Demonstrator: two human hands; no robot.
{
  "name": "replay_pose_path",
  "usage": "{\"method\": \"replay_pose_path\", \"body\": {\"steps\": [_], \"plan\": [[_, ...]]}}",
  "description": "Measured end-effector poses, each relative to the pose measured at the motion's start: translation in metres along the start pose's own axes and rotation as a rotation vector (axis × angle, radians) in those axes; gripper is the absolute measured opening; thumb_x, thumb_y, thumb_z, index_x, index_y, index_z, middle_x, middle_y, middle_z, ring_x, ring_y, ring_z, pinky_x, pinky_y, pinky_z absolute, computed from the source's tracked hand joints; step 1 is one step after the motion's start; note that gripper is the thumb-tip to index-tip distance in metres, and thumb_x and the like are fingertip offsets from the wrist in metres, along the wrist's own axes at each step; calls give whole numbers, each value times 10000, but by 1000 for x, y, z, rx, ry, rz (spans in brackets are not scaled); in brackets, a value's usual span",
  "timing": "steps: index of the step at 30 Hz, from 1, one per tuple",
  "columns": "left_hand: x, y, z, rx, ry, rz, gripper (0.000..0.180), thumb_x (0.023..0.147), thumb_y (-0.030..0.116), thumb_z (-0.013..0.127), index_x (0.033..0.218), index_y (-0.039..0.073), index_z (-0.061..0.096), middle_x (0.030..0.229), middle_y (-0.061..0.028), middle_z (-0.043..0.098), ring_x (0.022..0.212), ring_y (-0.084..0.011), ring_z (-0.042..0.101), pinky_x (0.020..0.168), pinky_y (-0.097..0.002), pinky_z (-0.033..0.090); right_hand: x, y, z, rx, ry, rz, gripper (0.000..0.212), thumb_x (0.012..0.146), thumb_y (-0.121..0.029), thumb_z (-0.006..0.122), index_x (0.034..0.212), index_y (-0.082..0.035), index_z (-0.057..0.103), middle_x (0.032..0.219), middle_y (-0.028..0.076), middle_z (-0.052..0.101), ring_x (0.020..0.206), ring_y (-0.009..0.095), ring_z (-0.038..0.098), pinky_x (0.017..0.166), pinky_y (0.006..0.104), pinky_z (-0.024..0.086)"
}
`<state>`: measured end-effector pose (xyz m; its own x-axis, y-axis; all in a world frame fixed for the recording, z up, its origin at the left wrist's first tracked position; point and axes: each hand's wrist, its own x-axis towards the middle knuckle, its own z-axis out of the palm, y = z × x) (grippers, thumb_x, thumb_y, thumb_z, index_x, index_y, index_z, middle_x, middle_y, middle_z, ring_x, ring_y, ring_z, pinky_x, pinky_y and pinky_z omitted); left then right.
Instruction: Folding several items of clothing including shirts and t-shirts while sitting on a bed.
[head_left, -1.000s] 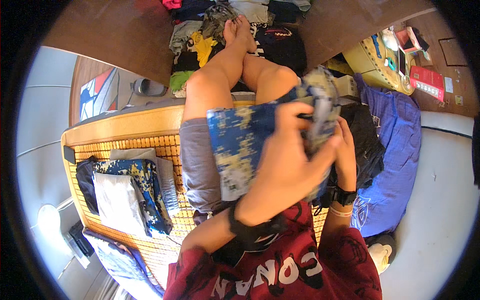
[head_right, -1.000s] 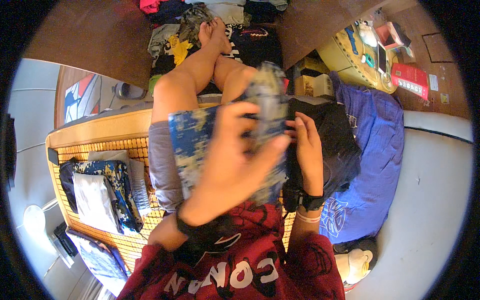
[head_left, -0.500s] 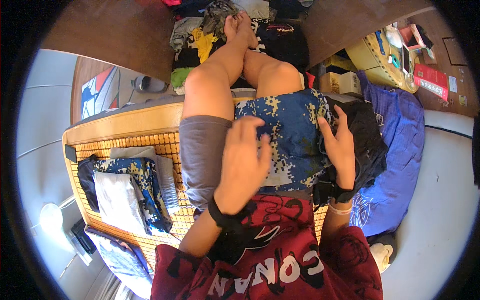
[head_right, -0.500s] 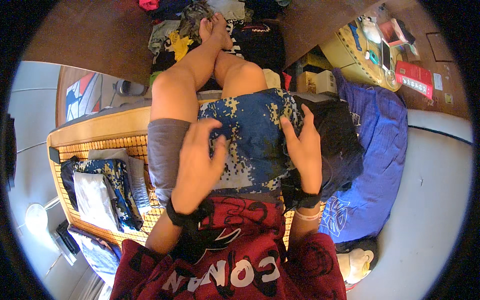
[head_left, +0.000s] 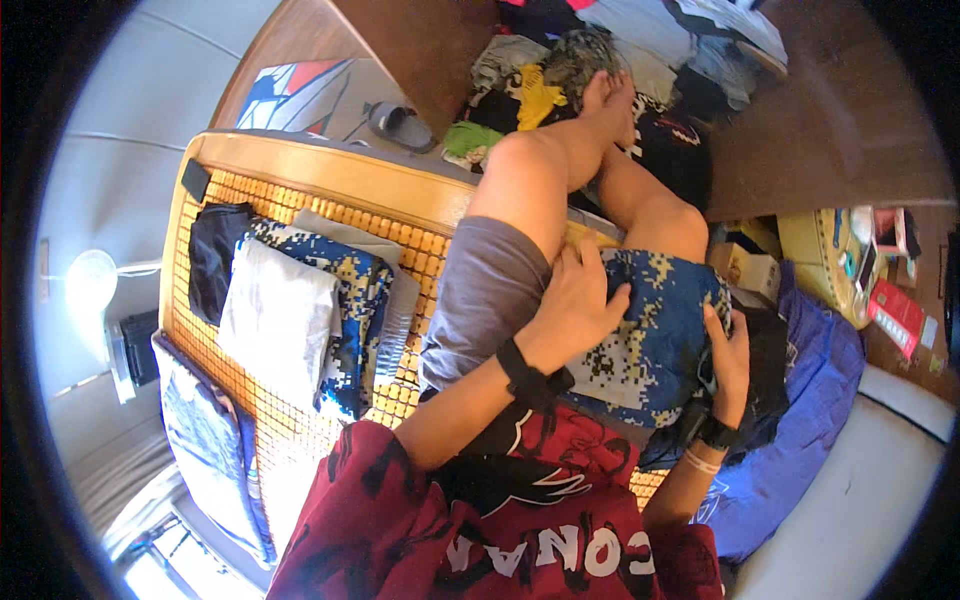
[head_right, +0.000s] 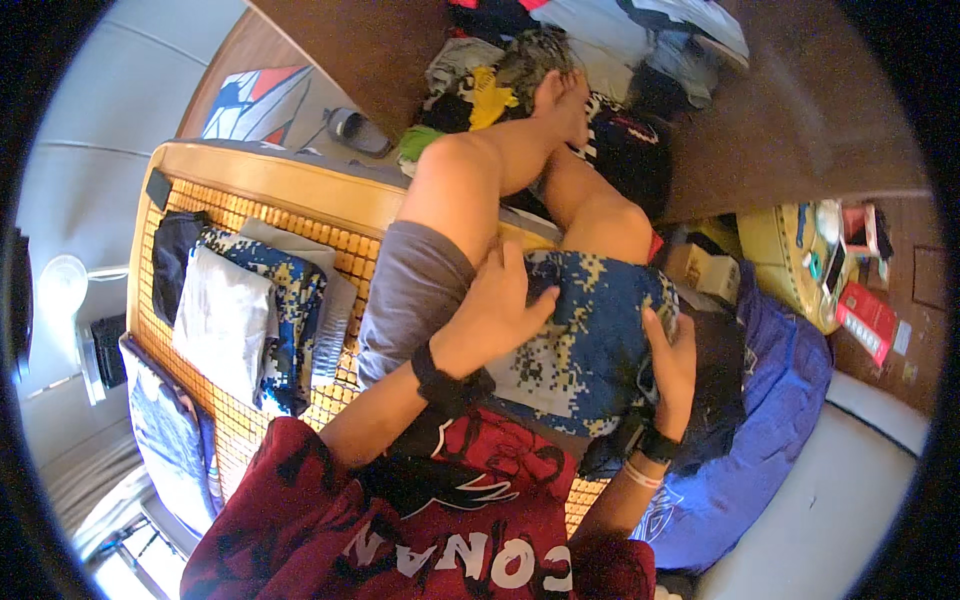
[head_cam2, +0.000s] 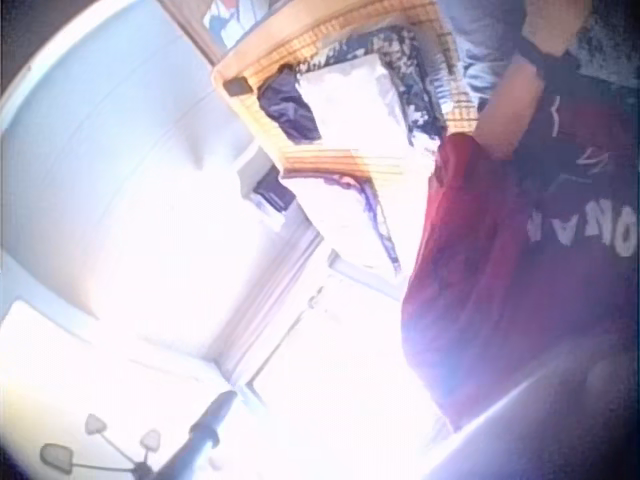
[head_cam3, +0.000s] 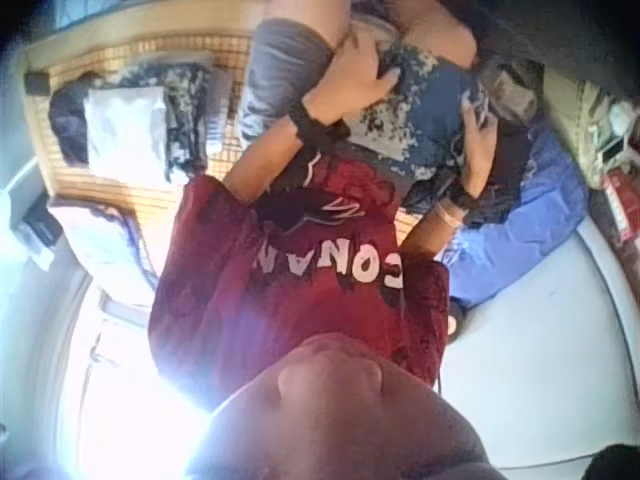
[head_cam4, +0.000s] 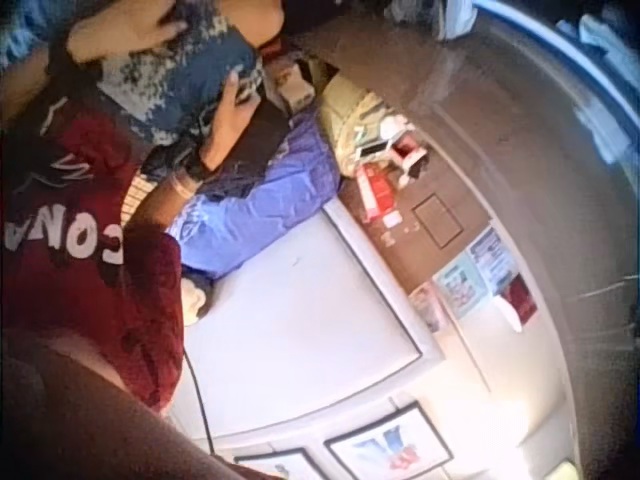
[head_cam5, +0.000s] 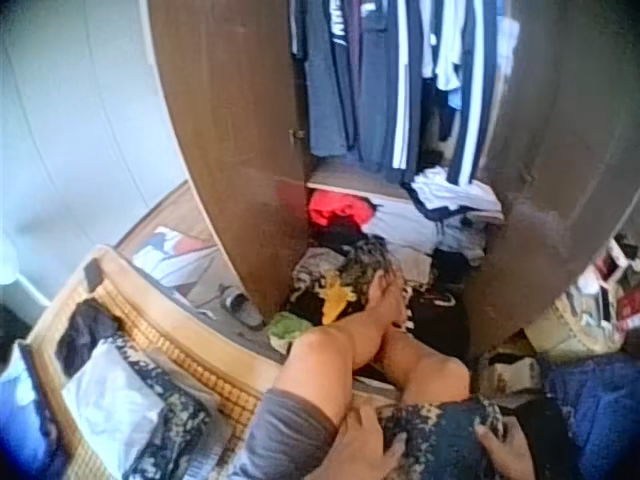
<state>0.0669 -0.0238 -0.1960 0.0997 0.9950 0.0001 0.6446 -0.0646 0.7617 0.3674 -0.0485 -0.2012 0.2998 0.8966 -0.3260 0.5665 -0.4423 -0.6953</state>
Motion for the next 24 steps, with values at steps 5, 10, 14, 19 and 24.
{"method": "replay_pose_path", "body": {"steps": [5,10,14,19,24], "plan": [[-30,-1,-29,-329,-247,-255,889,976,298,779,1524,-138,231,918,-277,694,888,-443,739,815,-490,575,-11,-23,-4,231,-94,79,517,981,-293,814,1323,53,638,1224,96,717,1098,173,648,988,319,505],[-37,-7,-5,-719,-248,-520,694,1012,191,742,1524,-55,343,1061,-201,702,980,-242,708,866,-378,562,-25,-29,-8,501,-122,83,520,988,-148,789,1429,42,589,1307,114,706,1136,202,673,1008,333,527],[-32,4,-9,-825,-88,-486,569,1034,130,719,1493,-9,414,1187,-175,676,1067,-183,666,937,-325,534,-37,-36,-20,822,9,161,568,988,-36,751,1506,17,524,1364,127,689,1170,240,695,1010,364,569],[-32,-4,-34,-1165,-85,-495,393,1064,66,659,1414,-7,494,1220,-98,673,1069,-135,637,932,-298,526,-64,-80,-16,912,57,138,590,973,-37,754,1514,10,523,1371,141,688,1183,258,700,1012,386,580],[-47,8,-132,-1055,42,-207,377,1076,42,633,1439,38,535,1248,-40,668,1139,-108,605,978,-276,501,-81,-136,11,977,10,87,647,954,-49,764,1539,22,497,1396,165,669,1224,276,688,1049,407,564]]}}
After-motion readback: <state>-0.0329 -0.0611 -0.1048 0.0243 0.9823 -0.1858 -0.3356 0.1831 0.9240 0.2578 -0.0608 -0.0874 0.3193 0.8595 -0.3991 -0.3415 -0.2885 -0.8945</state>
